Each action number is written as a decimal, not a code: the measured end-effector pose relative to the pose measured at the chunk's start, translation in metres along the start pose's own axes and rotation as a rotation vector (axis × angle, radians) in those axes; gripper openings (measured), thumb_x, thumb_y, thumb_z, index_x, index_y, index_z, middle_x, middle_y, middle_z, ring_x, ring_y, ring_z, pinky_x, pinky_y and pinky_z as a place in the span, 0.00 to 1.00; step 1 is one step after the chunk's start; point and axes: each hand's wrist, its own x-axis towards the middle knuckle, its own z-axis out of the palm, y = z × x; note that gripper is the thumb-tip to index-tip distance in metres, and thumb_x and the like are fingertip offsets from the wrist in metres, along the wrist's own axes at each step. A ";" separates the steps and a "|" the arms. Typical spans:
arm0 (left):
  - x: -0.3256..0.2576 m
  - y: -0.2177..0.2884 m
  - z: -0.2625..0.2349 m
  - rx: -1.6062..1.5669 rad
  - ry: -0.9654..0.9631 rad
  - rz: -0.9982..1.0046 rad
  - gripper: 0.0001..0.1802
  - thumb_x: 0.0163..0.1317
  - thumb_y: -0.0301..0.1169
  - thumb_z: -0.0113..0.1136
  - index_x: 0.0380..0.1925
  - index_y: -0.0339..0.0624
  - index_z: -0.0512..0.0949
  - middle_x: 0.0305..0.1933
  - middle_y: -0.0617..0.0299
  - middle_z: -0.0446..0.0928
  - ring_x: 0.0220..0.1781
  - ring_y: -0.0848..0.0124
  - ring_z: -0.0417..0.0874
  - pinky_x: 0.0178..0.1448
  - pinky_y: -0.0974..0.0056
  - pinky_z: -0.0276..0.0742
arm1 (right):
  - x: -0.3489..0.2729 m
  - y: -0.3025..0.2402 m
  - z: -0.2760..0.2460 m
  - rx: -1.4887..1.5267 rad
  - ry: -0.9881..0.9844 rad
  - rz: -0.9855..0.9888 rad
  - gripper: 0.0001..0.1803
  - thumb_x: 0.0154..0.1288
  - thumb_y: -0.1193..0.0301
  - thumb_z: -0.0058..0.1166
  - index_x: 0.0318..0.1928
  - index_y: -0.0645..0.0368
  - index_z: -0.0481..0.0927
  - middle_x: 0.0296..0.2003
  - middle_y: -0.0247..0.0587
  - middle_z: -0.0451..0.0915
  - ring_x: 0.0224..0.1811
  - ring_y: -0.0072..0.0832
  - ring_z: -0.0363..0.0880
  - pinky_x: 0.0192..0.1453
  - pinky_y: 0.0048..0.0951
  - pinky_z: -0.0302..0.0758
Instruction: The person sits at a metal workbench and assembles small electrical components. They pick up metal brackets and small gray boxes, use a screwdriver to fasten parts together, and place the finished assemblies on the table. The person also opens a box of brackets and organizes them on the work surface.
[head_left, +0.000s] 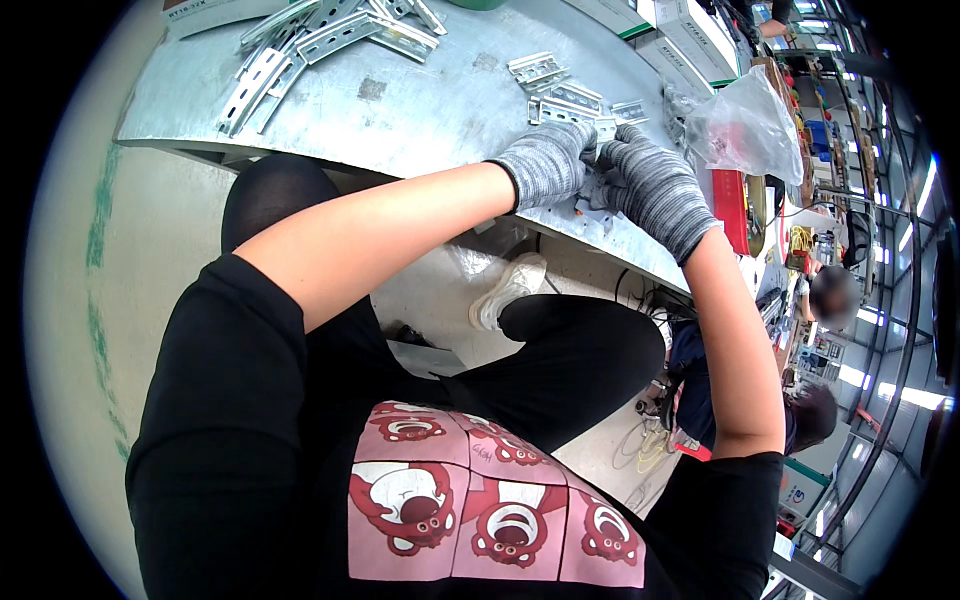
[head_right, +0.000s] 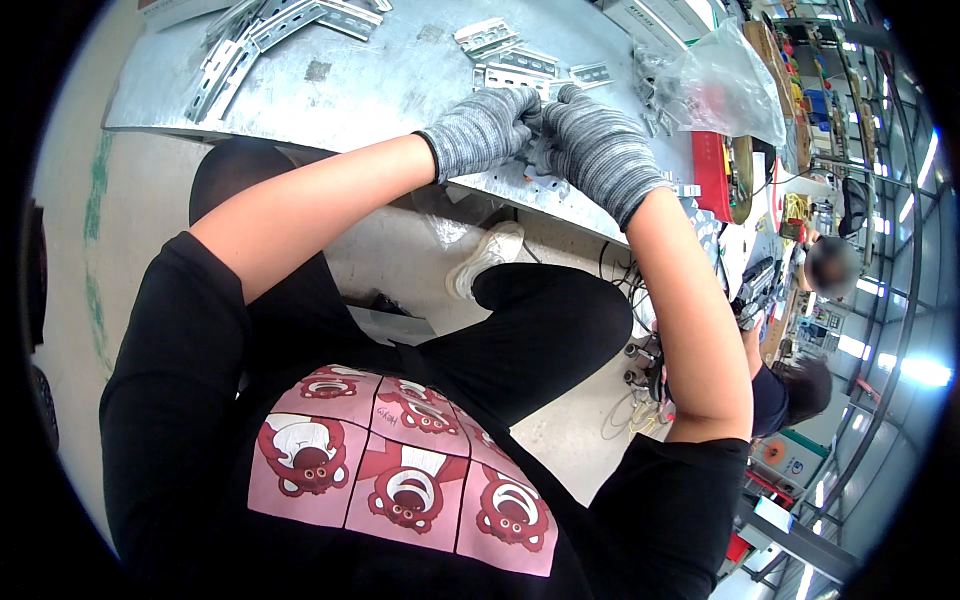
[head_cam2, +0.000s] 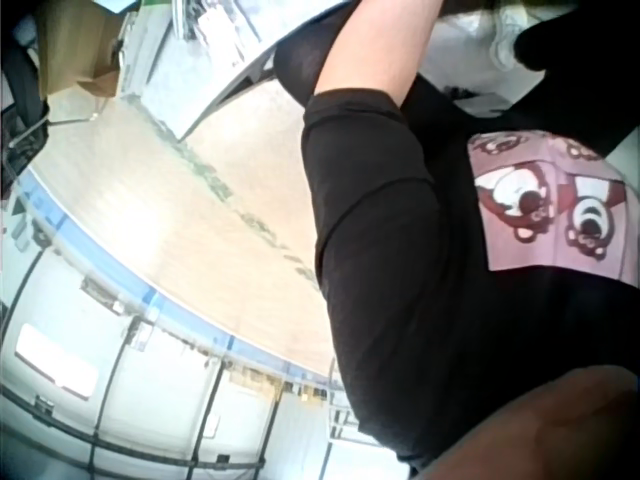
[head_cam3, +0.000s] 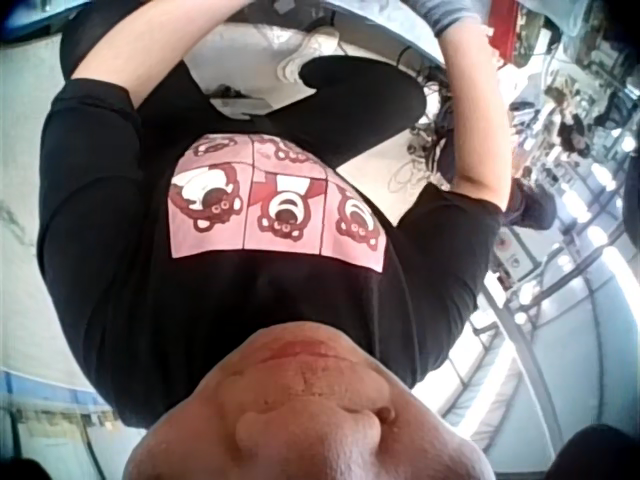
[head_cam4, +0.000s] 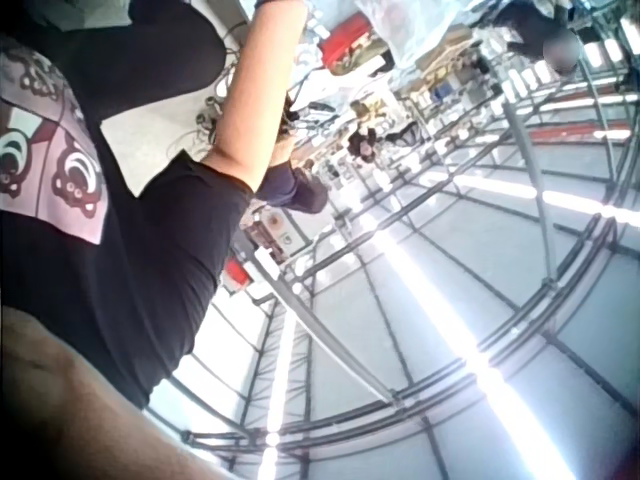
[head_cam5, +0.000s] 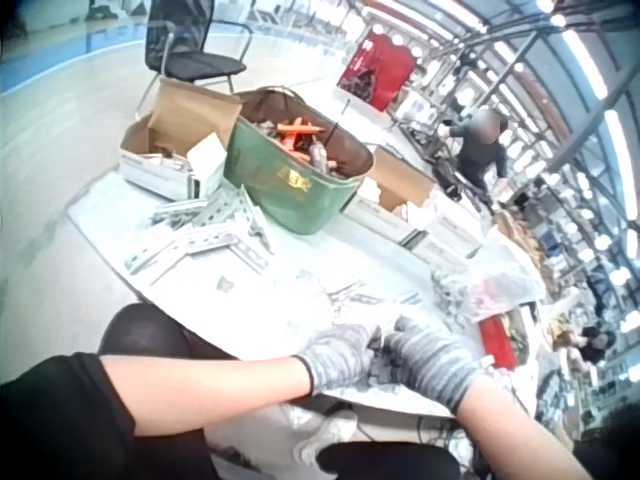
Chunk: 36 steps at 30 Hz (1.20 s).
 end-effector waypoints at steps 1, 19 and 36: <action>-0.003 0.001 -0.003 0.014 -0.004 0.030 0.15 0.59 0.30 0.57 0.45 0.39 0.78 0.39 0.46 0.82 0.44 0.53 0.83 0.53 0.54 0.78 | 0.002 -0.005 -0.005 -0.079 -0.035 0.032 0.23 0.55 0.61 0.68 0.52 0.49 0.81 0.51 0.50 0.76 0.50 0.44 0.81 0.55 0.40 0.78; -0.012 -0.001 0.001 0.447 -0.020 0.205 0.23 0.61 0.46 0.62 0.44 0.37 0.77 0.47 0.48 0.75 0.53 0.53 0.77 0.59 0.53 0.74 | -0.016 0.004 -0.011 0.215 0.371 0.015 0.19 0.51 0.71 0.71 0.42 0.60 0.79 0.30 0.37 0.79 0.32 0.30 0.76 0.42 0.29 0.76; -0.018 -0.002 0.016 0.398 0.091 0.199 0.15 0.53 0.38 0.66 0.38 0.42 0.82 0.44 0.48 0.76 0.49 0.52 0.78 0.57 0.52 0.74 | -0.116 -0.035 0.018 0.759 1.234 -0.158 0.10 0.61 0.89 0.54 0.39 0.62 0.73 0.41 0.42 0.77 0.54 0.36 0.80 0.61 0.37 0.76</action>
